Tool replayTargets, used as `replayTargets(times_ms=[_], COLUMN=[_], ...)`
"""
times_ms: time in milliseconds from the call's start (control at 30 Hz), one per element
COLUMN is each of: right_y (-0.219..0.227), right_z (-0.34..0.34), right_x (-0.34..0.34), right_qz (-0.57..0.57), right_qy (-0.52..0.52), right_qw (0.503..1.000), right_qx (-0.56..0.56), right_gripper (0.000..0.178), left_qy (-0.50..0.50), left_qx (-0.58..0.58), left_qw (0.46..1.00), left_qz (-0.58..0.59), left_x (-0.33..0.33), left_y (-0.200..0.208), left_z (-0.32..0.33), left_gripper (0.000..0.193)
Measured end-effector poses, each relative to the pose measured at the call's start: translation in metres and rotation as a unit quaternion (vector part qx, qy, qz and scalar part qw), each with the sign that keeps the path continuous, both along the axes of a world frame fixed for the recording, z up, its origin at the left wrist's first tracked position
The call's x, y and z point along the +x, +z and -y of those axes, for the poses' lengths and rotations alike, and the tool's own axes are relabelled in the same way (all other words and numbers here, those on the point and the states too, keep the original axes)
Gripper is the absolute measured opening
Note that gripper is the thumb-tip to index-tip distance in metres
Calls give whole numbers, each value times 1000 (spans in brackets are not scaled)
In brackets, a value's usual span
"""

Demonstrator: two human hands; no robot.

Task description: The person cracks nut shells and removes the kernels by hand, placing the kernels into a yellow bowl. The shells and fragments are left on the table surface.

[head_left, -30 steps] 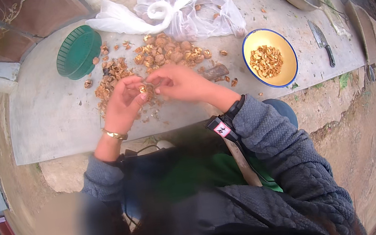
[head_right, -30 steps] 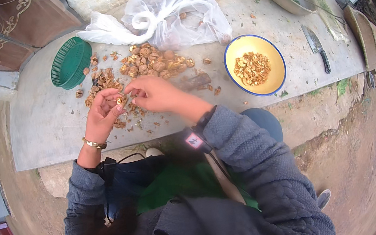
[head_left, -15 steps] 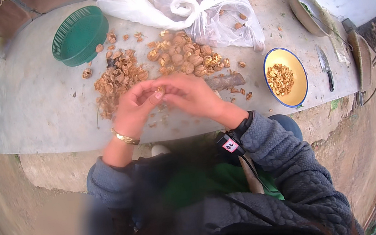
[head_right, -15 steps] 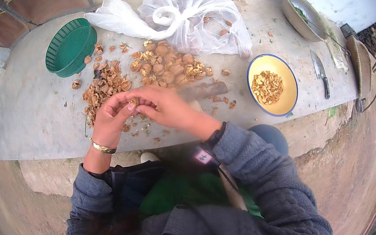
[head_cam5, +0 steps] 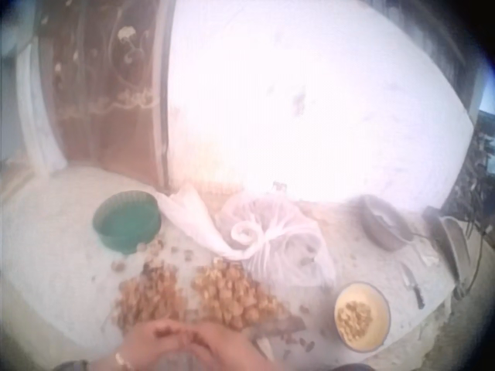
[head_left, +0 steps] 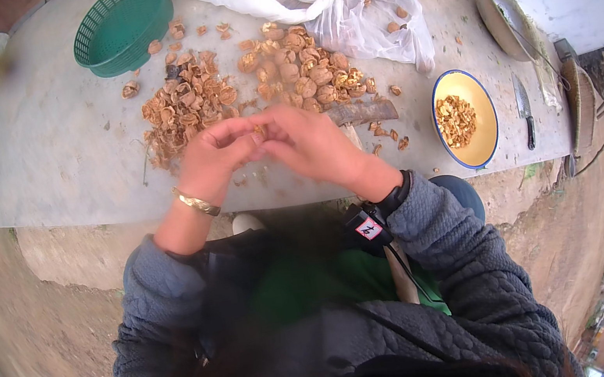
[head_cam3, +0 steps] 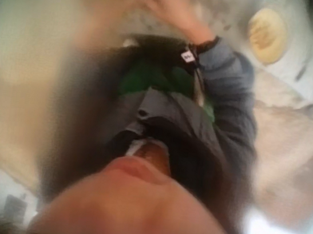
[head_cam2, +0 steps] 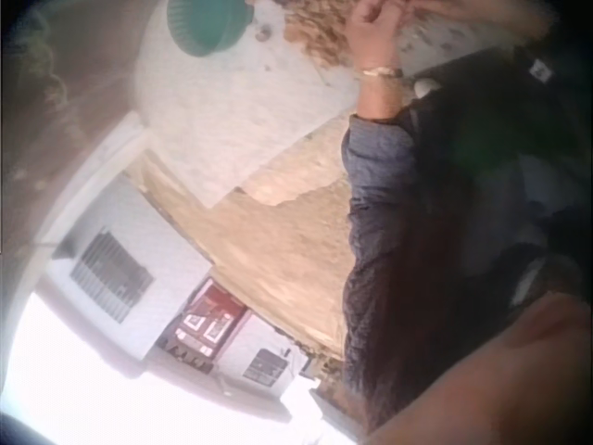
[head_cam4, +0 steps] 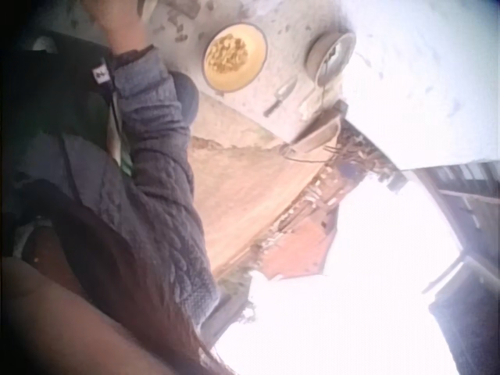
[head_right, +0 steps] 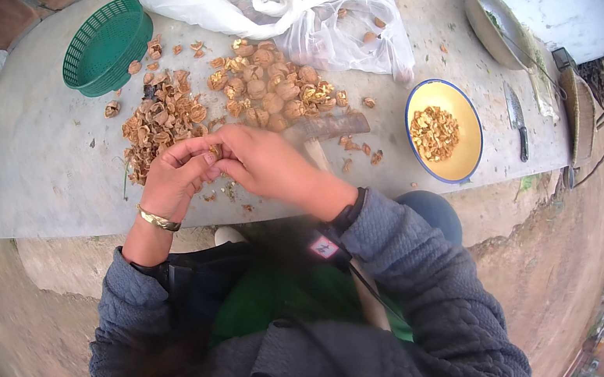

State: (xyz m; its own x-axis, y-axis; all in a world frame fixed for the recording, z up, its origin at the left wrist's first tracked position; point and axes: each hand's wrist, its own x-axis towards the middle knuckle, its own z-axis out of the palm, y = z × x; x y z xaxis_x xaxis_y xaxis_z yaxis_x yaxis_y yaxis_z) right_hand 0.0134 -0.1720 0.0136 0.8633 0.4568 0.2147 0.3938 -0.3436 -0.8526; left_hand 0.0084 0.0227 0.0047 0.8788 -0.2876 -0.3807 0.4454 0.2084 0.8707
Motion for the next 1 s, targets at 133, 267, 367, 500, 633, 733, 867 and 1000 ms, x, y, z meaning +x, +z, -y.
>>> replayTargets(times_ms=[133,267,367,500,633,733,867,1000], right_y=[-2,-4,-8,-16,-15,-11,-15,-21], right_z=[2,5,5,5,7,7,8,4], right_x=[-2,-3,-2,-1,-1,1,1,-3], right_qz=[-5,-22,-184,-239,-198,-147,-81,-94], right_qy=[1,7,-1,5,-38,-57,-1,-31], right_qw=[1000,1000,979,958,977,987,997,991], right_qx=[15,15,85,157,63,-17,12,88], right_gripper=[26,27,28,31,37,40,58,45], left_qy=[8,0,15,5,-55,-22,68,33], left_qx=[-54,-45,-38,37,194,103,-19,58], left_qw=[998,998,998,999,978,994,996,998], left_qz=[-39,-39,-47,-27,48,13,-47,2], left_x=[0,3,3,3,9,12,14,10], left_y=[-6,-8,-5,1,4,1,-3,0], left_z=[3,2,4,5,-3,-9,-5,7], left_gripper=[25,26,27,26,26,27,25,20])
